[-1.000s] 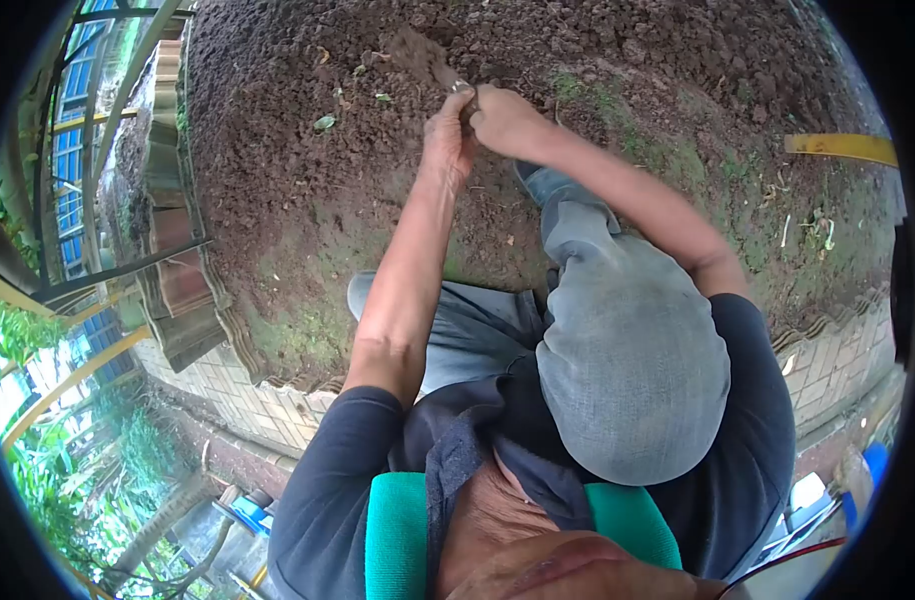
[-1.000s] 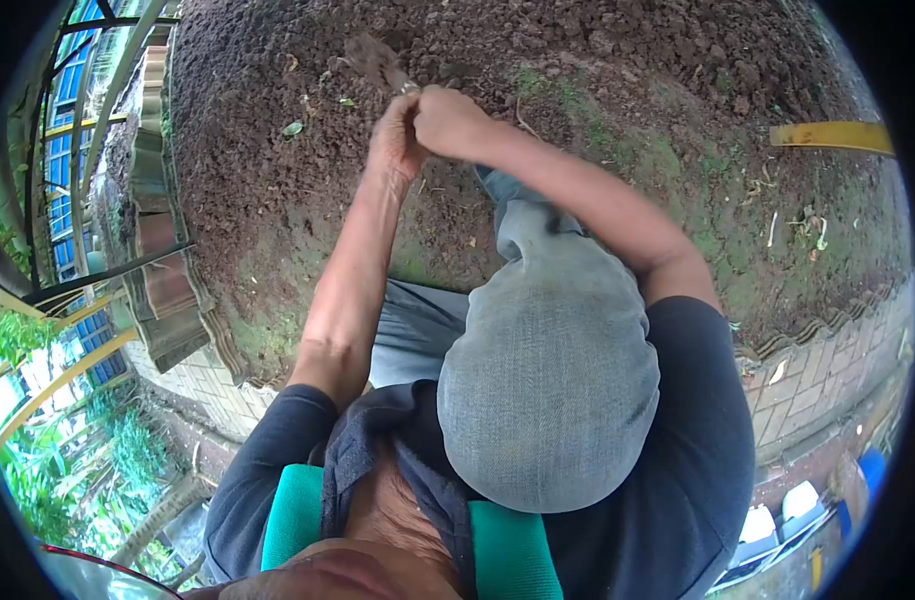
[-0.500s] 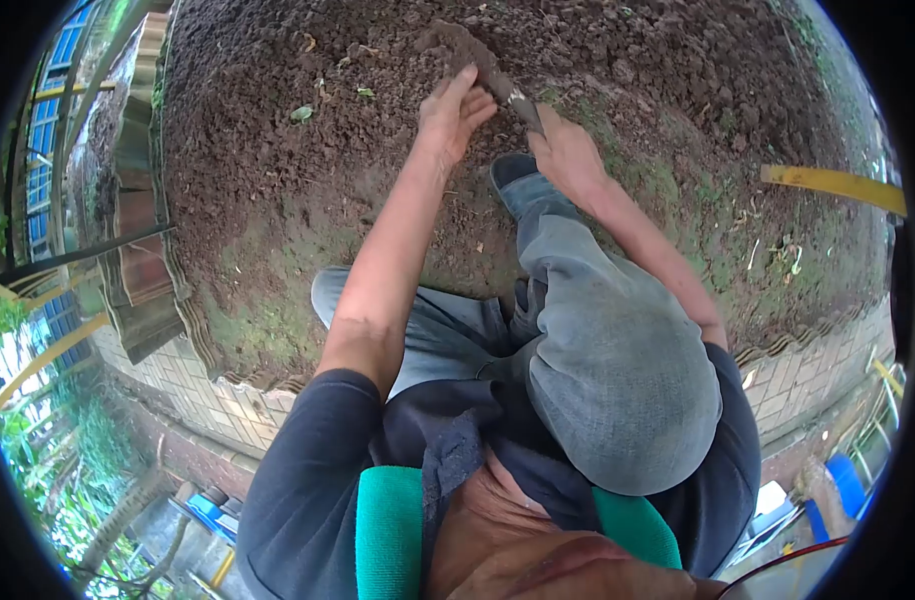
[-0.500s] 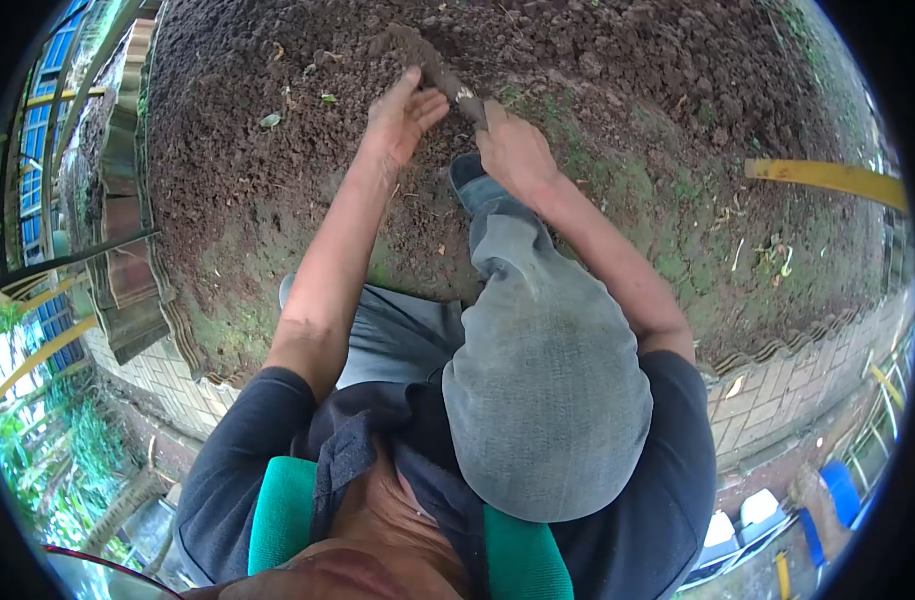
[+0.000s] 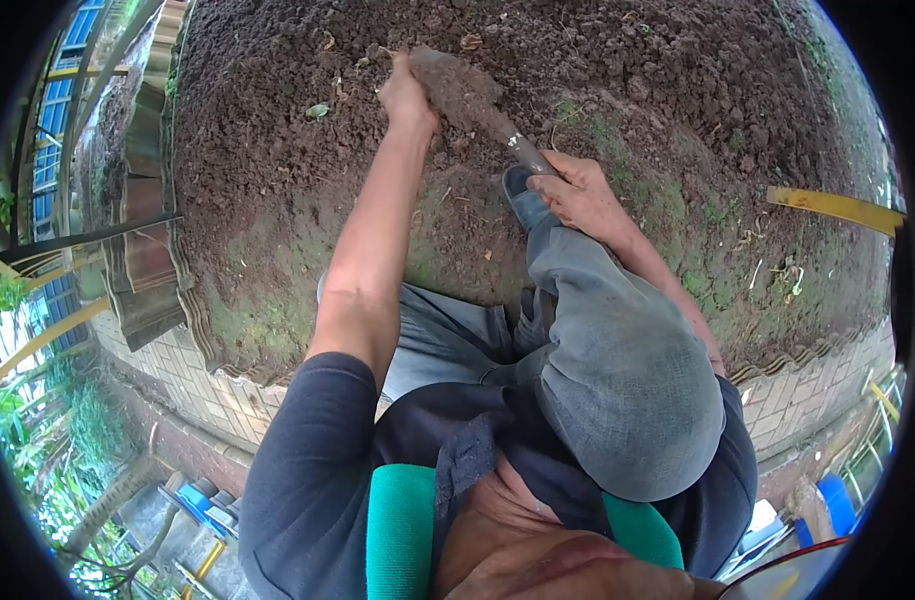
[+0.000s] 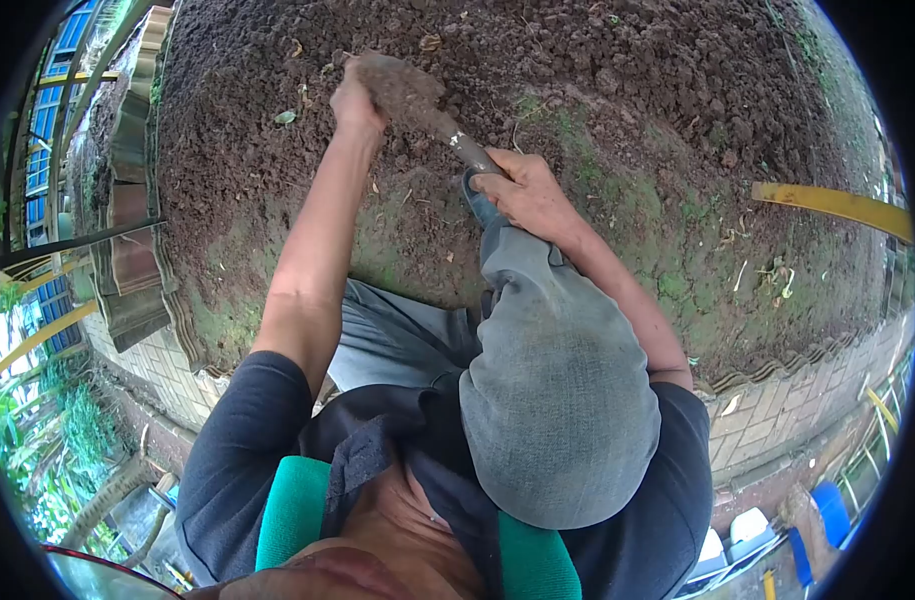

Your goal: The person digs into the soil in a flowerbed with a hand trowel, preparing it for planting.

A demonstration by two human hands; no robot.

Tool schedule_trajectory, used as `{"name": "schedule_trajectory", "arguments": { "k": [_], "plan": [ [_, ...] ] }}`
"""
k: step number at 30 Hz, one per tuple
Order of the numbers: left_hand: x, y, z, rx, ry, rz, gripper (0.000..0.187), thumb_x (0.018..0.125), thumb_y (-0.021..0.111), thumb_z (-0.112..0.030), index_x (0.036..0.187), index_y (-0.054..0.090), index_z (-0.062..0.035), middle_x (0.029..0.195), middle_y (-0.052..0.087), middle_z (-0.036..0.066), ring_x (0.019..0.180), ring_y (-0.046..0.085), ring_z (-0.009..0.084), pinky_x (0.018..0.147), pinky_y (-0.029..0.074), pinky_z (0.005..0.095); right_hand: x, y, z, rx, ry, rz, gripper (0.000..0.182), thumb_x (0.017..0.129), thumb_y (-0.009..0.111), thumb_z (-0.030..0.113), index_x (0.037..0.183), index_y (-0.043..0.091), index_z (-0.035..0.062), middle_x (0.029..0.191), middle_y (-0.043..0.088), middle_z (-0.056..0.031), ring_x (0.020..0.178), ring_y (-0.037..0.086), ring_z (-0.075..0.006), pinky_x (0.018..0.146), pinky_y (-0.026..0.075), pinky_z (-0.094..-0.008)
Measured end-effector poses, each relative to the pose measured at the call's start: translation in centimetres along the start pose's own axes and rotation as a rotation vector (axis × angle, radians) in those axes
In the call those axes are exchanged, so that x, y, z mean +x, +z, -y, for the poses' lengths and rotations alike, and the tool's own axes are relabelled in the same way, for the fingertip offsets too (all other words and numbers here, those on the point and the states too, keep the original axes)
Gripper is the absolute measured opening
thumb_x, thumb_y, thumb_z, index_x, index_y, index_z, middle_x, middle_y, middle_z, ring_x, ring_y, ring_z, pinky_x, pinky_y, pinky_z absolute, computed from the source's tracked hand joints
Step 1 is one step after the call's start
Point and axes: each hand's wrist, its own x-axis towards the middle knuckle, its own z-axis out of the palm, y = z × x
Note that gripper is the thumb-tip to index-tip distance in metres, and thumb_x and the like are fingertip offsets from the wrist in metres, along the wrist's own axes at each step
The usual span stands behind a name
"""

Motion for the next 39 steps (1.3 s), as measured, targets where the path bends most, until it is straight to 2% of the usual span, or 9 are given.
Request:
{"name": "schedule_trajectory", "arguments": {
  "k": [5,9,13,14,17,22,26,29,39],
  "plan": [
    [-1.1,-1.3,-3.7,0.052,-0.203,0.020,0.041,0.094,0.049,-0.043,0.115,0.055,-0.0086,0.123,0.054,0.021,0.110,0.055,0.0330,0.089,0.050,0.0525,0.4,-0.1,0.0,-0.715,-0.698,-0.377,0.038,0.080,0.062,0.011,0.117,0.057,0.0023,0.078,0.059,-0.0093,0.069,0.059,-0.0239,0.065,0.050,-0.0366],
    [-6.2,-1.6,-6.7,-0.316,-0.450,0.644,0.056,0.090,0.052,-0.050,0.113,0.053,0.0012,0.122,0.055,0.026,0.119,0.047,0.0468,0.097,0.044,0.0545,1.5,-0.9,0.0,-1.131,-0.765,-0.423,0.048,0.078,0.063,0.007,0.124,0.053,0.0063,0.086,0.058,-0.0122,0.080,0.060,-0.0281,0.067,0.050,-0.0375],
    [-7.8,-1.4,-6.8,-0.023,-0.123,0.699,0.044,0.086,0.058,-0.015,0.125,0.046,0.0035,0.128,0.051,0.024,0.122,0.047,0.0417,0.105,0.041,0.0481,0.7,-0.8,0.8,-1.154,-0.697,-0.392,0.050,0.079,0.062,0.009,0.127,0.051,0.0060,0.089,0.059,-0.0135,0.084,0.061,-0.0297,0.070,0.050,-0.0397],
    [-8.1,-1.3,-7.4,-0.101,-0.158,0.747,0.048,0.080,0.056,0.003,0.127,0.044,0.0023,0.127,0.052,0.023,0.122,0.049,0.0372,0.105,0.042,0.0468,0.4,-0.7,1.4,-1.139,-0.685,-0.389,0.049,0.080,0.062,0.011,0.127,0.050,0.0055,0.090,0.059,-0.0143,0.084,0.061,-0.0309,0.070,0.050,-0.0406],
    [-9.8,-0.6,-8.5,-0.004,-0.083,0.732,0.045,0.083,0.053,0.003,0.127,0.044,0.0016,0.128,0.053,0.023,0.120,0.051,0.0341,0.105,0.042,0.0467,-0.8,-0.2,4.6,-1.079,-0.544,-0.348,0.043,0.081,0.061,0.012,0.122,0.051,0.0017,0.091,0.062,-0.0179,0.084,0.062,-0.0360,0.072,0.050,-0.0431],
    [-13.3,0.4,-11.3,-0.027,0.006,0.584,0.021,0.092,0.054,-0.010,0.111,0.059,-0.0004,0.114,0.063,0.020,0.113,0.058,0.0280,0.098,0.047,0.0455,-1.3,0.5,8.0,-0.972,-0.714,-0.279,0.043,0.083,0.063,0.019,0.120,0.053,-0.0002,0.097,0.064,-0.0221,0.088,0.061,-0.0405,0.077,0.049,-0.0465],
    [-16.1,0.3,-13.5,0.012,0.102,0.205,0.036,0.097,0.051,-0.020,0.125,0.047,0.0019,0.127,0.054,0.019,0.115,0.056,0.0317,0.096,0.046,0.0517,-3.4,1.7,11.3,-1.010,-0.773,-0.200,0.044,0.083,0.061,0.022,0.121,0.054,0.0004,0.096,0.064,-0.0231,0.089,0.062,-0.0400,0.078,0.048,-0.0459],
    [-16.1,-2.4,-15.7,-0.051,0.010,0.407,0.048,0.095,0.053,-0.028,0.133,0.039,-0.0015,0.126,0.053,0.018,0.101,0.063,0.0311,0.088,0.052,0.0537,-6.1,2.2,15.0,-0.958,-0.523,-0.023,0.043,0.084,0.061,0.021,0.122,0.054,0.0025,0.095,0.064,-0.0231,0.090,0.063,-0.0373,0.078,0.048,-0.0417],
    [-21.4,-6.6,-23.2,0.344,0.080,0.775,0.031,0.079,0.070,-0.007,0.100,0.060,0.0128,0.086,0.066,0.023,0.070,0.070,0.0281,0.059,0.061,0.0317,-10.4,2.9,19.3,-1.113,-0.994,-0.085,0.039,0.079,0.067,0.013,0.114,0.061,-0.0003,0.097,0.066,-0.0192,0.085,0.064,-0.0343,0.073,0.050,-0.0383]
  ]
}}
